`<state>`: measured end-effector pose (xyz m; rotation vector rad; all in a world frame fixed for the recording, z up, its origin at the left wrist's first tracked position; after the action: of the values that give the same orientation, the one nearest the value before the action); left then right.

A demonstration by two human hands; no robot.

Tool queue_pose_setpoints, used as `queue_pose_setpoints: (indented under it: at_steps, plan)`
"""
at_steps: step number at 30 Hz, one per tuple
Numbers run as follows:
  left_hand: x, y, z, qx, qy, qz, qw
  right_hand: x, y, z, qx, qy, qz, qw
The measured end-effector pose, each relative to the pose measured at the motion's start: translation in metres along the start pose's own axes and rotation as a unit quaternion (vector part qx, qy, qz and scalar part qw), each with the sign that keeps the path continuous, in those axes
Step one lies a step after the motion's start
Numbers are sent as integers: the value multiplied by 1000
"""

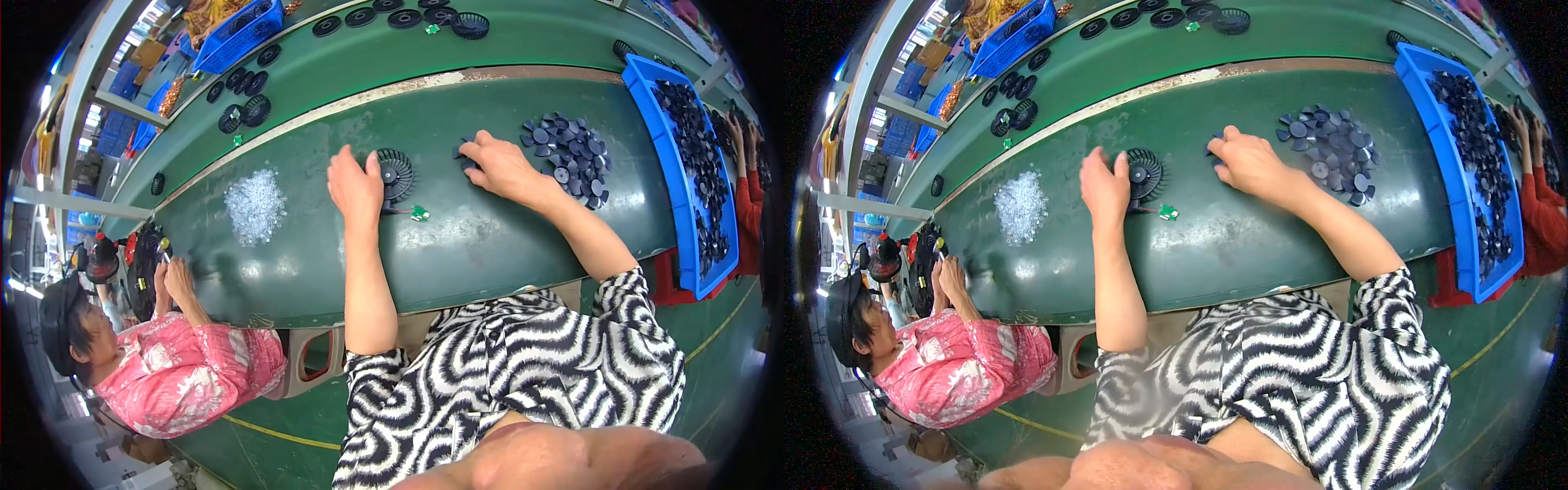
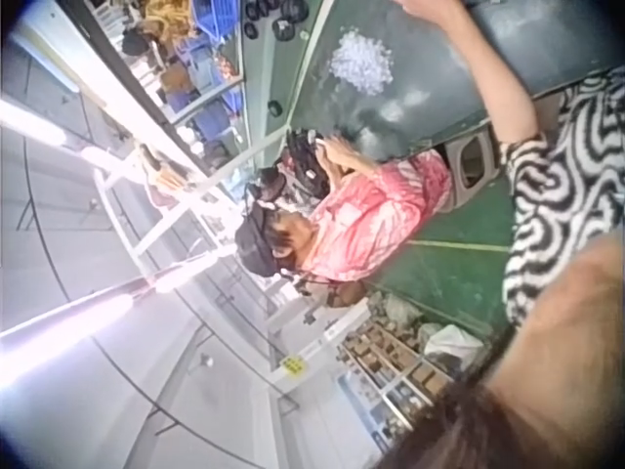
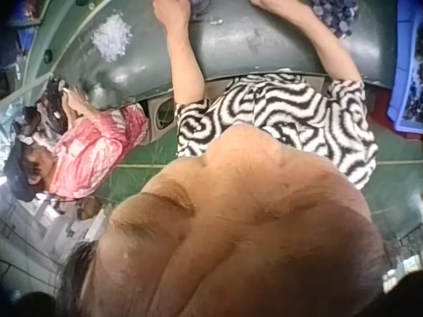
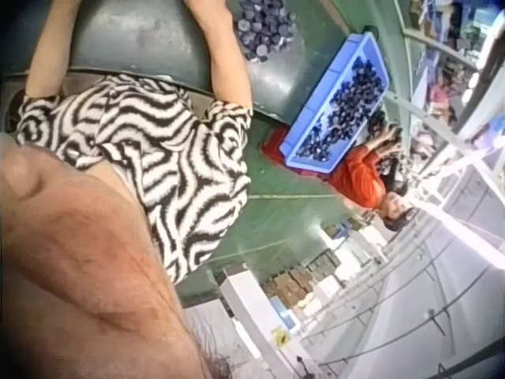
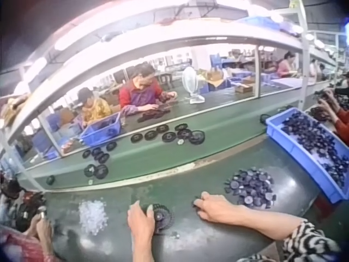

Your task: The person assembles small black plastic cooling fan components by hand, combining fan blades and fan housing parts on a green assembly line table.

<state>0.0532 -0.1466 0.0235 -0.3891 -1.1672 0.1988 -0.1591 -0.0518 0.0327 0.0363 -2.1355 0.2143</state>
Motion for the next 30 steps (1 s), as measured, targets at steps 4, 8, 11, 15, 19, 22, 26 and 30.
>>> queue_pose_setpoints:
  at_steps: [4, 8, 11, 15, 19, 22, 26, 30]
  plan:
    - [-22, 5, 11, -18, 3, -154, 988, 27, -4, 10, 8, -240, 102, 965]
    - [-16, 7, 20, 9, 124, -165, 978, 47, -2, 45, -66, -227, 173, 956]
    - [-32, 9, 17, 39, 261, -174, 949, 49, 1, 59, -108, -152, 131, 974]
    - [-52, 23, 23, 117, 454, -253, 847, 43, 1, 33, -50, -33, 108, 992]
    - [-61, 39, 43, 160, 584, -356, 712, 14, -12, 22, -27, -19, 50, 998]
    - [-54, 41, 55, 173, 628, -364, 666, 10, -24, 31, -46, -1, 42, 998]
    - [-56, 42, 53, 186, 657, -355, 639, 14, -34, 30, -53, 1, 37, 998]
    - [-56, 42, 51, 191, 669, -350, 628, 20, -36, 26, -62, 35, 22, 997]
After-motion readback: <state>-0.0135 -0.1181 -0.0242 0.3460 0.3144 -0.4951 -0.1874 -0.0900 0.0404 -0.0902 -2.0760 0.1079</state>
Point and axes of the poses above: each hand's wrist, its own y-axis away from the middle knuckle, its own x-axis out of the back of the hand, z = x × y, the point moved 10 cm from there along -y, towards the middle knuckle, and after that the axes turned 14 degrees about -y, right-handed, at the moved point
